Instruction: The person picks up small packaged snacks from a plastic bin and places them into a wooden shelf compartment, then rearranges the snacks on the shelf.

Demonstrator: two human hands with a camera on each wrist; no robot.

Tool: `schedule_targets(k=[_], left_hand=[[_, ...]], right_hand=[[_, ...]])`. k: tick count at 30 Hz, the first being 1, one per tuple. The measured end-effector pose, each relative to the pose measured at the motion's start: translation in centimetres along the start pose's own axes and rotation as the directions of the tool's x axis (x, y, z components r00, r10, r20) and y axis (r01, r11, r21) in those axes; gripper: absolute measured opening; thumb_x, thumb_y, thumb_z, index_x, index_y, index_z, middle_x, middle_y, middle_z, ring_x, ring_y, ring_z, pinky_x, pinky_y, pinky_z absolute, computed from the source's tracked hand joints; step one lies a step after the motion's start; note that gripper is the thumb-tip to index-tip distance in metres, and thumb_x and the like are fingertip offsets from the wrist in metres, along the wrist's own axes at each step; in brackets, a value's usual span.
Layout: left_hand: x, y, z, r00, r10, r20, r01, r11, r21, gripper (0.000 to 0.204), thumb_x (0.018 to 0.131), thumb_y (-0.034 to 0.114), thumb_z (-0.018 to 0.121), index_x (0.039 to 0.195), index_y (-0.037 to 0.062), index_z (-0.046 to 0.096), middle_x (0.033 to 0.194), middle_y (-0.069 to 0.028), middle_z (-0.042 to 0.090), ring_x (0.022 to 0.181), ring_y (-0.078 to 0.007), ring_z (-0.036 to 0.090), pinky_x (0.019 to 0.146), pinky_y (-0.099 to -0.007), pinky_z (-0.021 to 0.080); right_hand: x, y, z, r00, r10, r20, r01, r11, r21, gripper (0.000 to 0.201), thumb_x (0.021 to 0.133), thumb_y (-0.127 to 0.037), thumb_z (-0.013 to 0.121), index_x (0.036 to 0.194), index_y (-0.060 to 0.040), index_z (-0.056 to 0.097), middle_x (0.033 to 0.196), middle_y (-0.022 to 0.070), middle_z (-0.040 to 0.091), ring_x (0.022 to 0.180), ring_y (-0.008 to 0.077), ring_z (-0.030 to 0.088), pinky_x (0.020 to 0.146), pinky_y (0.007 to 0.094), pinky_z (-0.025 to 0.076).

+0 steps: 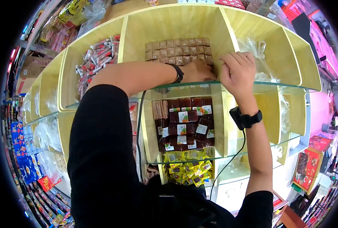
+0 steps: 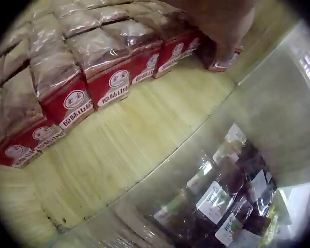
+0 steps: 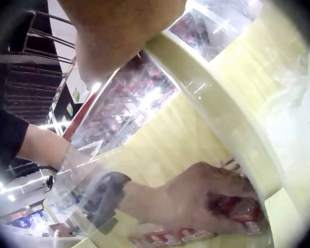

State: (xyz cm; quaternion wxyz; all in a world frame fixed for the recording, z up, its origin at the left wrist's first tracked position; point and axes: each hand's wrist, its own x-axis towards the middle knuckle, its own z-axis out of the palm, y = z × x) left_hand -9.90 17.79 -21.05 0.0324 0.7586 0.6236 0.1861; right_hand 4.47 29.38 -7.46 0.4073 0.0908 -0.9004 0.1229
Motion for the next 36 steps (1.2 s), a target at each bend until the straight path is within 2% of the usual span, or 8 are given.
schedule_targets(k=[1,4,14,19,30,32,33,36], left_hand=[[-0.1,0.1,-0.1,0.998,-0.052,0.021,0.053,0.999,-0.006,0.014,0.089,0.023,0.054,0.093,0.0162,0.066,0.081,-0.0111,0.065,0.078,-0.035,0.065,0.068,-0.0481,0.051],[-0.2,0.5,-1.1,0.997,-0.053,0.052,0.051,0.998,0.049,0.018,0.089,0.027,0.055,0.093,0.011,0.064,0.081,-0.0119,0.065,0.078,-0.0352,0.066,0.065,-0.0484,0.053],[1.6,1.1,-0.7,0.983,-0.123,0.137,0.093,0.974,0.205,0.024,0.088,0.031,0.056,0.099,0.0109,0.065,0.093,-0.0112,0.065,0.085,-0.0335,0.068,0.068,-0.0487,0.053],[1.4,1.0,-0.2,0.971,-0.17,0.171,0.121,0.957,0.262,0.028,0.088,0.033,0.057,0.102,0.0109,0.066,0.099,-0.0108,0.065,0.088,-0.0326,0.068,0.069,-0.0489,0.053],[1.3,0.5,0.5,0.953,-0.254,0.164,0.194,0.929,0.314,0.035,0.087,0.037,0.058,0.109,0.012,0.067,0.111,-0.0091,0.065,0.095,-0.0307,0.069,0.072,-0.0493,0.053],[1.7,0.4,0.9,0.944,-0.296,0.148,0.24,0.92,0.31,0.034,0.087,0.036,0.059,0.111,0.0144,0.067,0.11,-0.0069,0.066,0.096,-0.0304,0.069,0.073,-0.0494,0.051],[2.3,0.3,0.7,0.867,-0.409,0.285,0.326,0.898,0.297,0.033,0.087,0.036,0.059,0.113,0.0166,0.066,0.111,-0.0048,0.066,0.095,-0.031,0.07,0.075,-0.0497,0.05],[1.7,0.2,1.4,0.939,-0.307,0.153,0.254,0.922,0.294,0.032,0.087,0.033,0.061,0.114,0.0178,0.066,0.111,-0.0045,0.066,0.094,-0.0306,0.07,0.075,-0.0498,0.05]], right_hand=[[0.0,0.1,0.0,1.0,0.002,0.004,-0.002,1.0,-0.003,0.015,0.069,-0.001,0.06,0.08,-0.0114,0.062,0.069,0.0034,0.057,0.065,0.0231,0.057,0.067,0.0353,0.04],[-0.2,0.2,0.1,1.0,0.014,0.001,-0.014,1.0,0.013,0.014,0.07,-0.002,0.061,0.081,-0.0117,0.062,0.07,0.0029,0.058,0.065,0.0229,0.057,0.067,0.0355,0.04],[-0.6,0.6,0.5,0.996,-0.029,-0.079,0.029,1.0,-0.001,0.011,0.071,-0.004,0.063,0.079,-0.0117,0.062,0.073,0.0019,0.063,0.067,0.0222,0.06,0.068,0.0346,0.042],[-0.6,0.5,0.3,1.0,-0.001,-0.02,0.001,1.0,-0.021,0.016,0.07,-0.003,0.062,0.083,-0.0114,0.065,0.075,0.0032,0.064,0.066,0.0232,0.06,0.069,0.0347,0.043],[-0.7,0.8,0.7,0.999,-0.018,-0.036,0.018,1.0,-0.014,0.016,0.072,-0.002,0.061,0.084,-0.0128,0.065,0.075,0.0014,0.063,0.068,0.0219,0.06,0.069,0.034,0.042],[-0.6,0.8,0.7,0.999,-0.025,-0.027,0.025,1.0,-0.007,0.016,0.072,-0.003,0.06,0.085,-0.0129,0.065,0.075,0.0013,0.063,0.068,0.0217,0.06,0.069,0.034,0.042],[-0.6,0.7,0.6,1.0,-0.021,-0.018,0.021,1.0,-0.006,0.016,0.073,-0.003,0.06,0.085,-0.0128,0.064,0.075,0.0013,0.063,0.068,0.0216,0.06,0.069,0.034,0.042],[-0.5,0.6,0.5,1.0,-0.027,-0.014,0.027,1.0,0.004,0.016,0.073,-0.003,0.06,0.085,-0.0127,0.064,0.075,0.0013,0.063,0.068,0.0216,0.06,0.068,0.0343,0.041]])
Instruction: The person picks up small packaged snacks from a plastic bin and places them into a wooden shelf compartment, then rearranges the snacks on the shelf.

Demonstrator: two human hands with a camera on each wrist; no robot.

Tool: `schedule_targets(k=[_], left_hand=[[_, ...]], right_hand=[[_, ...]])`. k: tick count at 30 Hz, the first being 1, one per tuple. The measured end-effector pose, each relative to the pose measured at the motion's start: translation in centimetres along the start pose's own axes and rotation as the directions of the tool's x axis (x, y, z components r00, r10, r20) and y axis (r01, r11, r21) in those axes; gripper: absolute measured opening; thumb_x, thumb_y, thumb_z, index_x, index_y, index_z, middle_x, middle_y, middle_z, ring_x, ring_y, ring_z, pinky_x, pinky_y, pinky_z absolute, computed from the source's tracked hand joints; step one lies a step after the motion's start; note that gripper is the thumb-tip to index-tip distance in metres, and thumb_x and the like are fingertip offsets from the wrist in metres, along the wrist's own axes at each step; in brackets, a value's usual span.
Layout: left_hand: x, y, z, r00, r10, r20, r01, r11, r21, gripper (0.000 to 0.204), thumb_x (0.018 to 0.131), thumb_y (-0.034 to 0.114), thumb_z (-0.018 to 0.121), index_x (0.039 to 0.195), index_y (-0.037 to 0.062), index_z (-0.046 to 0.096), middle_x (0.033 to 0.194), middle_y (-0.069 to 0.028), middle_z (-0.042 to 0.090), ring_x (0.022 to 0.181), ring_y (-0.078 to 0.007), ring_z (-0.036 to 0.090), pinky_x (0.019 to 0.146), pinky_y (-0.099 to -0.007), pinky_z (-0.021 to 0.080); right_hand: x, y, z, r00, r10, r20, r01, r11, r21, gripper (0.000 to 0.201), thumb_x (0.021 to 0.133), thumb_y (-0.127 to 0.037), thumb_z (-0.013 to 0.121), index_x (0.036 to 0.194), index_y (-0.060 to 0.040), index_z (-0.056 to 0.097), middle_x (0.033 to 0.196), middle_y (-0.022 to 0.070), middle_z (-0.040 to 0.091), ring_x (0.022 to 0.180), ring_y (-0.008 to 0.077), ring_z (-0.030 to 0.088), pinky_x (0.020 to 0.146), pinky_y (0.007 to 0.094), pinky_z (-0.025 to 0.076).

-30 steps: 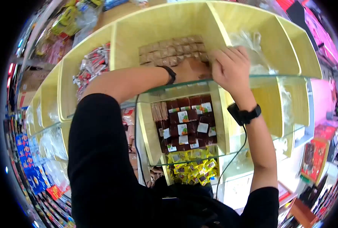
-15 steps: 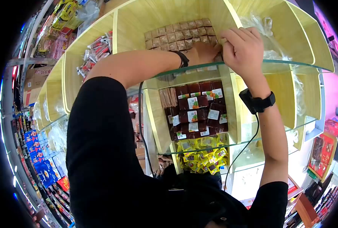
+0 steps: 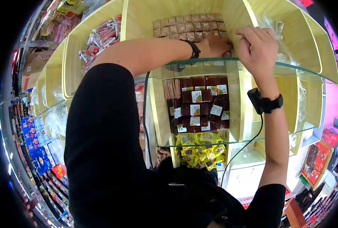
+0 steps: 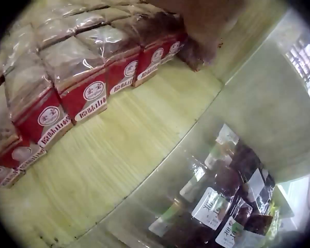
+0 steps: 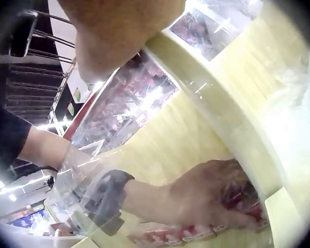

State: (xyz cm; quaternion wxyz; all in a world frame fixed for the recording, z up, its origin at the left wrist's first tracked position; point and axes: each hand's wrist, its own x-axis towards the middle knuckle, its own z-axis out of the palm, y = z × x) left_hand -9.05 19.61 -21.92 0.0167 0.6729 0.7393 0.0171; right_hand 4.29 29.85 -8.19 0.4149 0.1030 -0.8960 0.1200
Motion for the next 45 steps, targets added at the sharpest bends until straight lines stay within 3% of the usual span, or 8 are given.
schedule_targets(k=[10,13,25,28,31,34,43,45], left_hand=[[-0.1,-1.5,2.0,0.989,0.07,-0.13,-0.072,0.997,-0.014,0.032,0.087,0.031,0.061,0.113,0.0142,0.065,0.101,-0.0061,0.07,0.089,-0.0303,0.071,0.07,-0.0453,0.056],[0.2,-0.5,-0.5,0.992,-0.043,0.117,0.043,0.999,0.0,0.034,0.086,0.033,0.062,0.113,0.0138,0.066,0.095,-0.0091,0.072,0.085,-0.0316,0.071,0.068,-0.044,0.056],[-0.5,-0.7,-0.5,0.999,0.027,0.028,-0.027,1.0,-0.002,0.024,0.09,0.035,0.058,0.103,0.0178,0.069,0.09,-0.0077,0.071,0.085,-0.0292,0.071,0.073,-0.0475,0.051],[0.1,-2.1,4.2,0.981,0.065,-0.18,-0.067,0.998,-0.005,0.024,0.092,0.035,0.055,0.101,0.0178,0.07,0.093,-0.007,0.07,0.086,-0.0284,0.07,0.081,-0.0483,0.049],[-0.6,-0.8,0.0,0.996,0.0,0.092,-0.009,0.995,0.098,0.022,0.091,0.033,0.059,0.103,0.0185,0.07,0.098,-0.006,0.07,0.097,-0.0277,0.066,0.091,-0.0466,0.045],[0.9,-2.5,5.0,0.985,0.083,-0.15,-0.059,0.985,0.163,0.021,0.089,0.03,0.063,0.103,0.0171,0.072,0.103,-0.0051,0.069,0.11,-0.0269,0.06,0.099,-0.0456,0.041],[0.8,-1.5,2.1,1.0,0.019,0.008,-0.02,0.987,0.162,0.02,0.089,0.027,0.064,0.103,0.0154,0.072,0.108,-0.0066,0.069,0.115,-0.0283,0.058,0.101,-0.0434,0.044],[0.0,-1.4,0.3,0.998,0.043,0.038,-0.047,0.995,0.093,0.022,0.09,0.027,0.063,0.106,0.0146,0.07,0.108,-0.0071,0.069,0.114,-0.0285,0.059,0.099,-0.0436,0.046]], right_hand=[[-0.2,0.2,0.3,0.999,-0.021,-0.04,0.02,1.0,-0.014,0.017,0.073,-0.002,0.061,0.085,-0.0135,0.066,0.072,0.0008,0.062,0.066,0.0212,0.06,0.066,0.0341,0.041],[-0.2,0.0,0.3,0.999,-0.008,-0.038,0.008,1.0,-0.008,0.016,0.073,-0.003,0.061,0.084,-0.0136,0.066,0.071,0.0005,0.062,0.066,0.0213,0.06,0.066,0.0341,0.042],[-0.1,-0.1,0.1,1.0,-0.006,-0.018,0.006,1.0,-0.005,0.018,0.075,0.004,0.058,0.085,-0.0091,0.067,0.072,0.0045,0.063,0.066,0.0227,0.059,0.067,0.033,0.042],[-0.1,-0.4,-0.1,1.0,0.013,0.002,-0.013,1.0,-0.01,0.017,0.076,0.003,0.059,0.085,-0.0092,0.066,0.072,0.0044,0.063,0.065,0.0219,0.059,0.067,0.0326,0.042],[-0.2,-0.3,-0.1,0.999,0.027,0.018,-0.026,1.0,-0.017,0.017,0.076,0.003,0.059,0.085,-0.0095,0.067,0.072,0.0041,0.063,0.065,0.0217,0.058,0.067,0.0326,0.042],[0.0,-0.5,-0.3,0.998,0.045,0.045,-0.043,0.998,-0.039,0.018,0.076,0.003,0.059,0.085,-0.0099,0.067,0.072,0.004,0.063,0.065,0.0218,0.058,0.067,0.0323,0.042],[-0.2,0.2,-0.4,0.997,0.0,0.083,0.002,1.0,-0.023,0.019,0.075,0.001,0.059,0.086,-0.0117,0.068,0.07,0.0039,0.062,0.062,0.0227,0.056,0.064,0.0342,0.041],[-0.1,0.0,1.6,0.992,-0.017,-0.125,0.007,0.997,-0.078,0.013,0.084,-0.012,0.061,0.073,-0.0109,0.054,0.059,-0.0006,0.05,0.055,0.0183,0.047,0.06,0.0362,0.037]])
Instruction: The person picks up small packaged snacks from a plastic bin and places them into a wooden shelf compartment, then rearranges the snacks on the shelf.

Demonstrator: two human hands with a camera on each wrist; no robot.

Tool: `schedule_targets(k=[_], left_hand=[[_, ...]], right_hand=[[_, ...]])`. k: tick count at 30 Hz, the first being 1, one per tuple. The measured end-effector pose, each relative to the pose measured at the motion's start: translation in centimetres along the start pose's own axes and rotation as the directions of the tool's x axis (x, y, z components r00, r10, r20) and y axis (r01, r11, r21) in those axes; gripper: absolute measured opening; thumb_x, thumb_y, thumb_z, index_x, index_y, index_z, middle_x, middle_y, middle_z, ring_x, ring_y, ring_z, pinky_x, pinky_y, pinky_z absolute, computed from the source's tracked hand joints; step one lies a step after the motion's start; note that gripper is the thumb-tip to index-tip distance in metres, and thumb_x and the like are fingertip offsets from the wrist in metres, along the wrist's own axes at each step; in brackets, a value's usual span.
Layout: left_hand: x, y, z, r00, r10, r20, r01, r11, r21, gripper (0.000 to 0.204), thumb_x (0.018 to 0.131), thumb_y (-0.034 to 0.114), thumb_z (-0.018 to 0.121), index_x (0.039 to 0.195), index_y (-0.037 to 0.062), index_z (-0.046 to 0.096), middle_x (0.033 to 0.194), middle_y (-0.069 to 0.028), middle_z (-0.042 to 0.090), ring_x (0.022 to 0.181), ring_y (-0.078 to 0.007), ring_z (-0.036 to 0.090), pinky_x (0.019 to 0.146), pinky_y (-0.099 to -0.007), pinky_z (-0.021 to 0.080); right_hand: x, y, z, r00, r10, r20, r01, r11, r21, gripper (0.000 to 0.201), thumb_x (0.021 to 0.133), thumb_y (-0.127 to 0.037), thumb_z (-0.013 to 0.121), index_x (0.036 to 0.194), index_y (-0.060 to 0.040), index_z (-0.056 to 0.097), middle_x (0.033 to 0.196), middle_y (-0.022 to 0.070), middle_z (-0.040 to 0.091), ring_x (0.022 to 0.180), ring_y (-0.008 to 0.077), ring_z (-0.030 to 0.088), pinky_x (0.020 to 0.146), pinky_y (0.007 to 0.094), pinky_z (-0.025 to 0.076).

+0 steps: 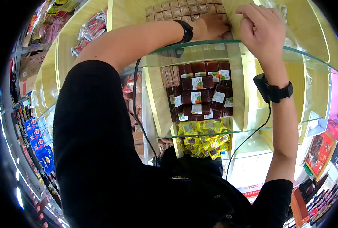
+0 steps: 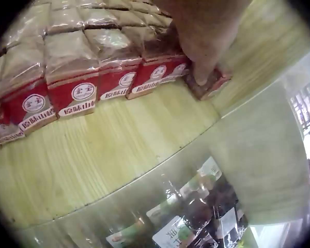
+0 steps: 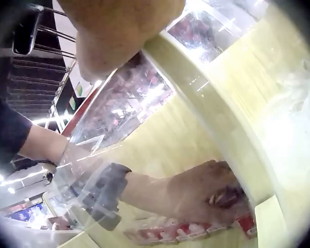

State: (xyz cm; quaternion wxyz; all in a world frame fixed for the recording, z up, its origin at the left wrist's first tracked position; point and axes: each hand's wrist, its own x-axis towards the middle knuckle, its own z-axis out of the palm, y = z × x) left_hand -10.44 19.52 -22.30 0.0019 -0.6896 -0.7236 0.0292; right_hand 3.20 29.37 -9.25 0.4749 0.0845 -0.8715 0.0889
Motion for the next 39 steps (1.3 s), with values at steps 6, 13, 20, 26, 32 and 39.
schedule_targets(k=[6,13,20,26,32,39], left_hand=[[1.0,-1.7,3.3,0.995,0.088,-0.047,-0.083,0.991,0.103,0.03,0.091,0.035,0.059,0.114,0.0175,0.067,0.109,-0.0071,0.069,0.115,-0.0286,0.059,0.098,-0.0458,0.042],[0.9,-0.1,3.3,0.992,-0.012,-0.127,0.018,0.998,0.052,0.027,0.089,0.037,0.061,0.106,0.0185,0.071,0.107,-0.0061,0.07,0.114,-0.0284,0.059,0.097,-0.0452,0.041],[0.8,1.0,2.5,0.99,-0.112,-0.088,0.12,0.989,0.092,0.025,0.086,0.037,0.063,0.103,0.021,0.072,0.098,-0.0023,0.072,0.112,-0.0284,0.059,0.097,-0.0482,0.039],[0.4,0.2,3.1,0.992,-0.051,-0.117,0.049,0.999,-0.021,0.035,0.083,0.039,0.067,0.11,0.0169,0.069,0.11,-0.0071,0.068,0.112,-0.0314,0.059,0.094,-0.0528,0.042],[0.8,0.6,2.9,0.898,-0.136,-0.418,0.114,0.991,-0.076,0.071,0.076,0.051,0.071,0.127,0.0048,0.056,0.136,-0.0172,0.05,0.12,-0.0368,0.054,0.095,-0.0572,0.044],[1.2,0.9,2.6,0.943,-0.242,-0.228,0.208,0.964,-0.164,0.076,0.073,0.055,0.072,0.127,0.004,0.057,0.129,-0.0187,0.055,0.125,-0.041,0.05,0.098,-0.056,0.044]], right_hand=[[0.1,0.1,-1.8,0.989,0.007,0.148,-0.015,0.998,0.057,0.019,0.076,0.001,0.059,0.086,-0.0116,0.068,0.069,0.0042,0.06,0.061,0.023,0.055,0.064,0.0342,0.041],[0.0,0.0,-1.6,0.989,0.042,0.145,-0.05,0.997,0.054,0.018,0.077,0.001,0.059,0.087,-0.0107,0.068,0.071,0.004,0.062,0.061,0.0233,0.055,0.065,0.0333,0.042],[0.1,0.0,-1.5,0.989,0.021,0.143,-0.029,0.998,0.055,0.018,0.078,0.001,0.059,0.088,-0.0105,0.068,0.071,0.0042,0.063,0.062,0.0233,0.056,0.066,0.0328,0.043],[0.0,-0.1,-1.4,0.988,0.057,0.144,-0.063,0.997,0.036,0.018,0.079,0.001,0.06,0.088,-0.0111,0.069,0.072,0.0041,0.063,0.063,0.0235,0.056,0.067,0.0326,0.044],[0.1,-0.3,-1.4,0.993,0.05,0.111,-0.052,0.999,0.017,0.019,0.078,0.001,0.059,0.087,-0.0115,0.07,0.072,0.0034,0.065,0.063,0.0234,0.057,0.066,0.0328,0.044],[0.3,-0.3,-1.2,0.994,0.037,0.105,-0.04,0.999,0.03,0.019,0.077,0.001,0.059,0.086,-0.0115,0.07,0.07,0.003,0.064,0.062,0.0229,0.056,0.065,0.0329,0.043]])
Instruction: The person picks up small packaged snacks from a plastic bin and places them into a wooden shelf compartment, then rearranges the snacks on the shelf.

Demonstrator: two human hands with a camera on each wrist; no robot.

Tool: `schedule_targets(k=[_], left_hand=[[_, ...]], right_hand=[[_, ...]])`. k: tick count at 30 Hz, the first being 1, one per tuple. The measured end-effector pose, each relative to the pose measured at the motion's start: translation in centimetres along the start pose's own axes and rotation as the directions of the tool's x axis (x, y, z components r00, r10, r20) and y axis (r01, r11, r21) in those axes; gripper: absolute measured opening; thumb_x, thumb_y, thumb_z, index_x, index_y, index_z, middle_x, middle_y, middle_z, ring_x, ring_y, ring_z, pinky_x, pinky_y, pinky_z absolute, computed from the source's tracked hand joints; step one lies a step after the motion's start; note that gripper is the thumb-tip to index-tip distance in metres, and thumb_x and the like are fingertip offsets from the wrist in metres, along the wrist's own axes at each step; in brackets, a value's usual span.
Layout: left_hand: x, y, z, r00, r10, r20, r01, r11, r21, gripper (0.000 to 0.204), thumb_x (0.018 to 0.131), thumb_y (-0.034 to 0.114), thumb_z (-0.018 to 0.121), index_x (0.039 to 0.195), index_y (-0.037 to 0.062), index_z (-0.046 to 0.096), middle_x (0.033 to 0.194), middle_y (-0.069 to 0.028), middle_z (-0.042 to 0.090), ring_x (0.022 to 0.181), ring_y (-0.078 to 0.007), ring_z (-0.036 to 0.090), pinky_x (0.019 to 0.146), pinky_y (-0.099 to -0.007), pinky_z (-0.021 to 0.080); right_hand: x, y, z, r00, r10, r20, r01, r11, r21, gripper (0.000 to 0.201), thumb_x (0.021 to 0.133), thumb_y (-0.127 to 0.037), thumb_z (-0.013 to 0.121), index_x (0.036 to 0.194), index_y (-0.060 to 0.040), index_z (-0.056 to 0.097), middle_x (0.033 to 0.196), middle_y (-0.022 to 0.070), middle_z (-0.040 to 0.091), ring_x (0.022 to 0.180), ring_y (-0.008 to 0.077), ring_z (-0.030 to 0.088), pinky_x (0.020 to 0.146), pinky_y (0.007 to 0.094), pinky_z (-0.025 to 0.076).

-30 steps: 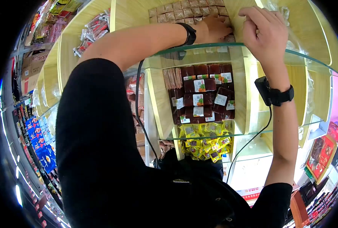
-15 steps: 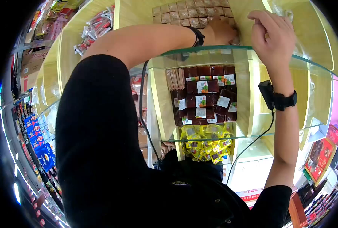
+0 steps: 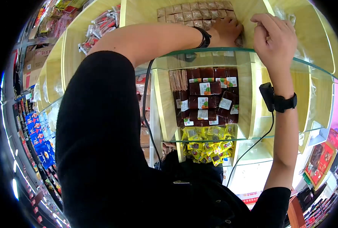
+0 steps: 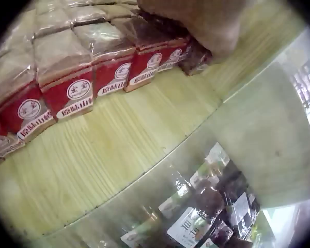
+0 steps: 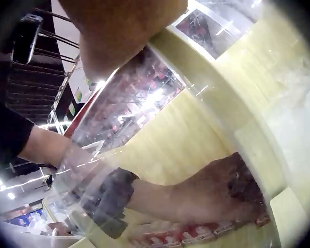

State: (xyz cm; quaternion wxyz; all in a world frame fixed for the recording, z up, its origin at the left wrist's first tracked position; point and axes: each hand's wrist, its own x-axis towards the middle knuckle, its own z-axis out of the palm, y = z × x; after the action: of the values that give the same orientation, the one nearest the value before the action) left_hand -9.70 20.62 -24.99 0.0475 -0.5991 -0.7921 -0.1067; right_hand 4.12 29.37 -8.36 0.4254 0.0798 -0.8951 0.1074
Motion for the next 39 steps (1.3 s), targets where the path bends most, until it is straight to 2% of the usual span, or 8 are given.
schedule_targets(k=[5,8,11,18,22,29,31,39], left_hand=[[0.3,-0.1,-1.0,0.995,-0.035,0.095,0.04,0.998,-0.051,0.073,0.074,0.055,0.07,0.126,0.0062,0.059,0.126,-0.0187,0.058,0.123,-0.0415,0.052,0.096,-0.0547,0.046],[0.1,0.4,-1.4,0.995,-0.08,0.054,0.082,0.996,-0.035,0.069,0.074,0.055,0.07,0.124,0.0073,0.06,0.124,-0.0165,0.06,0.123,-0.0392,0.052,0.095,-0.0533,0.047],[0.0,0.3,-2.2,0.991,-0.031,0.127,0.034,0.999,-0.02,0.07,0.074,0.055,0.071,0.124,0.0072,0.06,0.125,-0.0139,0.06,0.126,-0.036,0.05,0.094,-0.0542,0.046],[0.0,1.4,-1.5,0.995,-0.093,0.038,0.09,0.992,0.088,0.073,0.073,0.056,0.072,0.123,0.0033,0.061,0.124,-0.0127,0.061,0.127,-0.0338,0.049,0.089,-0.0568,0.045],[0.0,0.7,-1.4,0.984,-0.081,0.16,0.095,0.992,-0.08,0.072,0.07,0.056,0.074,0.116,0.0015,0.063,0.115,-0.0136,0.064,0.122,-0.0341,0.051,0.089,-0.0566,0.043],[0.6,0.6,2.3,0.994,-0.065,-0.092,0.064,0.998,-0.012,0.068,0.067,0.049,0.077,0.112,0.0003,0.062,0.117,-0.0142,0.06,0.121,-0.0316,0.048,0.091,-0.052,0.04],[0.2,2.0,-0.2,0.99,-0.116,-0.076,0.117,0.993,0.014,0.064,0.066,0.043,0.077,0.112,0.0007,0.062,0.118,-0.0144,0.058,0.121,-0.0313,0.047,0.09,-0.0509,0.04],[0.2,2.4,-0.4,0.982,-0.181,-0.054,0.178,0.983,-0.048,0.051,0.067,0.029,0.074,0.108,0.0022,0.062,0.118,-0.0164,0.055,0.12,-0.0327,0.047,0.093,-0.0517,0.037]], right_hand=[[0.0,-0.2,-0.3,0.999,0.01,0.037,-0.009,1.0,-0.015,0.017,0.077,0.002,0.059,0.086,-0.0105,0.068,0.068,0.0035,0.062,0.061,0.0224,0.056,0.064,0.0334,0.041],[-0.1,0.1,-0.2,1.0,0.001,0.02,0.0,1.0,-0.026,0.015,0.076,0.0,0.059,0.084,-0.011,0.067,0.069,0.0032,0.062,0.062,0.0223,0.057,0.065,0.034,0.041],[0.0,0.2,-0.1,1.0,0.015,0.014,-0.014,0.999,-0.029,0.013,0.073,-0.004,0.058,0.081,-0.0125,0.064,0.07,0.002,0.061,0.064,0.0223,0.059,0.064,0.0353,0.041],[0.2,-0.2,-0.4,0.999,0.029,0.035,-0.028,0.999,-0.021,0.014,0.075,0.001,0.058,0.081,-0.0098,0.064,0.071,0.0044,0.062,0.065,0.0232,0.059,0.066,0.0339,0.041],[-0.1,0.1,-0.3,0.999,0.02,0.048,-0.017,0.999,-0.049,0.015,0.075,0.003,0.057,0.082,-0.0089,0.065,0.072,0.005,0.062,0.064,0.0233,0.058,0.066,0.0331,0.041],[0.2,0.0,-0.1,1.0,0.019,0.006,-0.019,1.0,-0.008,0.013,0.071,-0.003,0.06,0.08,-0.0117,0.062,0.068,0.0024,0.058,0.063,0.0221,0.056,0.063,0.0349,0.038],[0.3,0.0,-0.2,1.0,0.012,-0.002,-0.012,1.0,-0.001,0.012,0.071,-0.003,0.06,0.079,-0.0118,0.061,0.068,0.0023,0.058,0.063,0.022,0.056,0.063,0.0346,0.038],[0.3,-0.4,-0.3,0.999,0.041,0.02,-0.041,0.999,-0.02,0.01,0.071,-0.002,0.059,0.076,-0.0112,0.06,0.068,0.0021,0.058,0.063,0.0217,0.056,0.063,0.0346,0.038]])
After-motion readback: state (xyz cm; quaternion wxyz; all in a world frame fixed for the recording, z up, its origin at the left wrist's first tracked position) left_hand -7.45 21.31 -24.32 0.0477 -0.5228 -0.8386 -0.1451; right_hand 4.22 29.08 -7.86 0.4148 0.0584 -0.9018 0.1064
